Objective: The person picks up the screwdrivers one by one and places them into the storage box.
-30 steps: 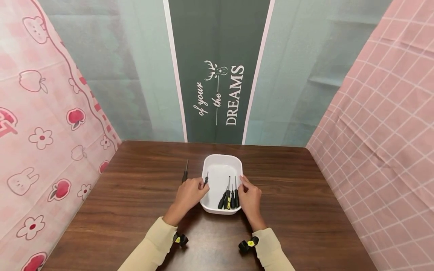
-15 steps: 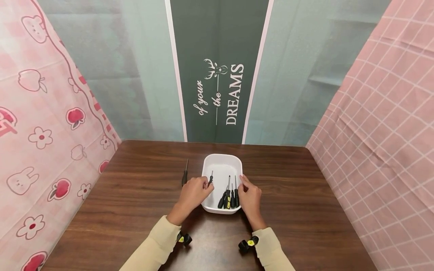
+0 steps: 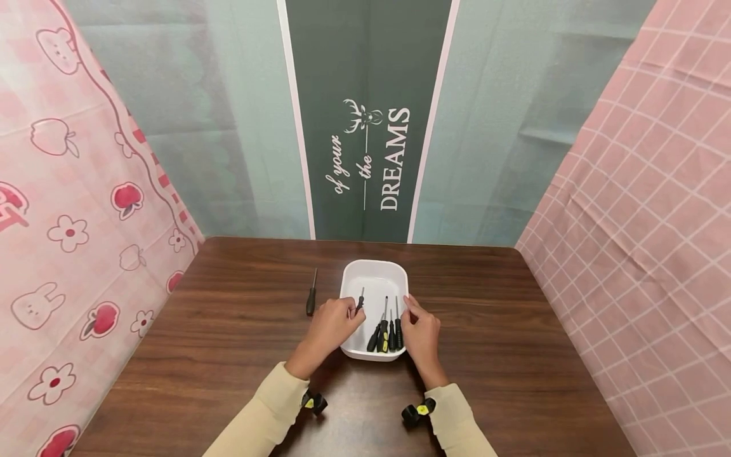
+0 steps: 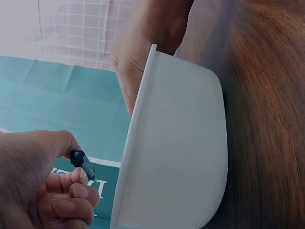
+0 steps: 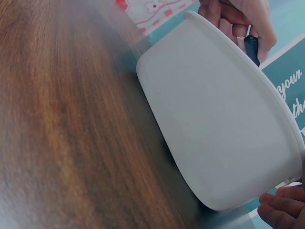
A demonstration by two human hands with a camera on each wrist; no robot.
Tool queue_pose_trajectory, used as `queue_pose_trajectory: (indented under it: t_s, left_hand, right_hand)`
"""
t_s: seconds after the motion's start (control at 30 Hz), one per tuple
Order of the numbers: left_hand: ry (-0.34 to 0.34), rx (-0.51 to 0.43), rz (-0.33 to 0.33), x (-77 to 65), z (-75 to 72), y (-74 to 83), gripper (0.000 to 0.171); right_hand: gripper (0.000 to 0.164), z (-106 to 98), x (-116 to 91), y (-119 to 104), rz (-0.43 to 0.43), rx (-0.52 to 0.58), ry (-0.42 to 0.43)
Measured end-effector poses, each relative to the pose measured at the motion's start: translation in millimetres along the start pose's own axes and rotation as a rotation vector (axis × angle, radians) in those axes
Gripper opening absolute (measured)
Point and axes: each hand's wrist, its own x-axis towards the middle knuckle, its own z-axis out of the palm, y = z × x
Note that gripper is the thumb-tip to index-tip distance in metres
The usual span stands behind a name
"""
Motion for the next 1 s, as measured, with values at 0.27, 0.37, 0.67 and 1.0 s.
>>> queue_pose_trajectory:
  t_s: [0.27,0.37,0.67,1.0]
  left_hand:
    - [-0.009,0.011,0.018,2.9,5.6,3.7,0.038]
    - [-0.008,0.018,0.03,2.7,8.0,4.0,0.038]
    - [-0.03,-0.004,0.035,4.1,10.9,7.8,0.036]
    - [-0.043,0.019,0.09,2.1,20.4,8.2,0.036]
  right_hand:
    - [0.028,-0.4,-0.2,-0.7,0.0,-0.001,0.002]
    - [0.028,0.2,-0.3,0.4,-0.006,-0.002,0.007]
    - [0.028,0.0,-0.5,-0.4,-0.015,-0.007,0.002]
    - [0.028,-0.2,-0.2,-2.3,-0.033,-0.014,0.006]
